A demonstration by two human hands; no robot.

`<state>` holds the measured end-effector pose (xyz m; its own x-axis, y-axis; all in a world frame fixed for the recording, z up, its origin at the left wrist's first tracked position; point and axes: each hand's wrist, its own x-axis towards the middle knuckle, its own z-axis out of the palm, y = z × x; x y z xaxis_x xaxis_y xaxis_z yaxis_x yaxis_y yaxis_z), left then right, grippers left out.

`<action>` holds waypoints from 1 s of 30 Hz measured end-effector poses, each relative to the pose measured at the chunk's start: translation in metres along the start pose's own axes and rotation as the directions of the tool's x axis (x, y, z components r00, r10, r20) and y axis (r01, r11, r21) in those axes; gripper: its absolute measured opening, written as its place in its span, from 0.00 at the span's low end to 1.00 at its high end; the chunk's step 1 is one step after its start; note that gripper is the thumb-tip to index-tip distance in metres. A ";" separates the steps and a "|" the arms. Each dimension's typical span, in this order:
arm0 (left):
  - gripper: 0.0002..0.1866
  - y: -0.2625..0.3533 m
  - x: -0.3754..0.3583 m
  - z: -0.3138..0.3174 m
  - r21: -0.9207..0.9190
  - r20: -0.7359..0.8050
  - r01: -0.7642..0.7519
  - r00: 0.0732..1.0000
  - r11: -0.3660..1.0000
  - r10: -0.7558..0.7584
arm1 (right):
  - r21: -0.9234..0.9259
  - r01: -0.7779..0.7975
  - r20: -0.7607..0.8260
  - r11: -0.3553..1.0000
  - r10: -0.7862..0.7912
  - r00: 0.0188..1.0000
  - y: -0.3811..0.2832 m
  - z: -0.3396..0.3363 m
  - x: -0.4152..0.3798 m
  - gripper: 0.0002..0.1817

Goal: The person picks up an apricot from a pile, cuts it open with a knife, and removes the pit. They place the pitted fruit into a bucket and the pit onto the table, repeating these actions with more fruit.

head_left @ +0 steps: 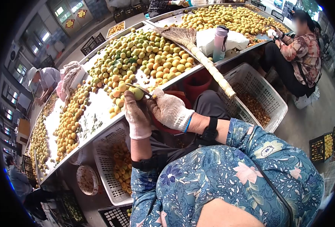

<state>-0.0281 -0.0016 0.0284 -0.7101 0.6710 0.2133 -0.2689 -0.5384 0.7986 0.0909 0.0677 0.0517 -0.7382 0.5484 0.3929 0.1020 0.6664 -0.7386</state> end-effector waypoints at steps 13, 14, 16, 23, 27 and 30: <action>0.30 0.005 -0.007 0.027 -0.121 -0.232 0.029 0.971 0.992 -0.056 | -0.021 -0.056 0.116 0.998 0.059 0.991 -0.018 -0.002 0.000 0.19; 0.30 0.002 -0.006 0.026 -0.122 -0.232 0.026 0.971 0.992 -0.054 | -0.021 -0.054 0.117 0.998 0.056 0.992 -0.016 -0.002 0.000 0.19; 0.28 -0.002 -0.002 0.021 -0.164 -0.229 0.110 0.962 0.980 -0.146 | -0.038 -0.099 0.119 0.994 0.103 0.988 -0.016 -0.004 -0.001 0.19; 0.24 0.009 -0.013 0.022 0.284 0.001 -0.222 0.973 0.933 0.231 | -0.023 -0.078 0.173 0.997 0.081 0.982 -0.013 -0.003 0.005 0.18; 0.27 -0.003 -0.011 0.008 0.133 -0.091 -0.160 0.981 0.978 0.172 | -0.049 -0.079 0.158 0.996 0.086 0.984 -0.016 0.005 -0.002 0.16; 0.29 -0.004 -0.010 0.014 0.074 -0.178 -0.095 0.978 0.993 0.107 | -0.080 -0.068 0.127 0.994 0.078 0.989 -0.010 0.009 -0.003 0.17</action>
<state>-0.0109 0.0005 0.0307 -0.8391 0.5083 0.1940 -0.1514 -0.5606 0.8142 0.0859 0.0549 0.0526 -0.8069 0.5297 0.2613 0.2050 0.6661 -0.7172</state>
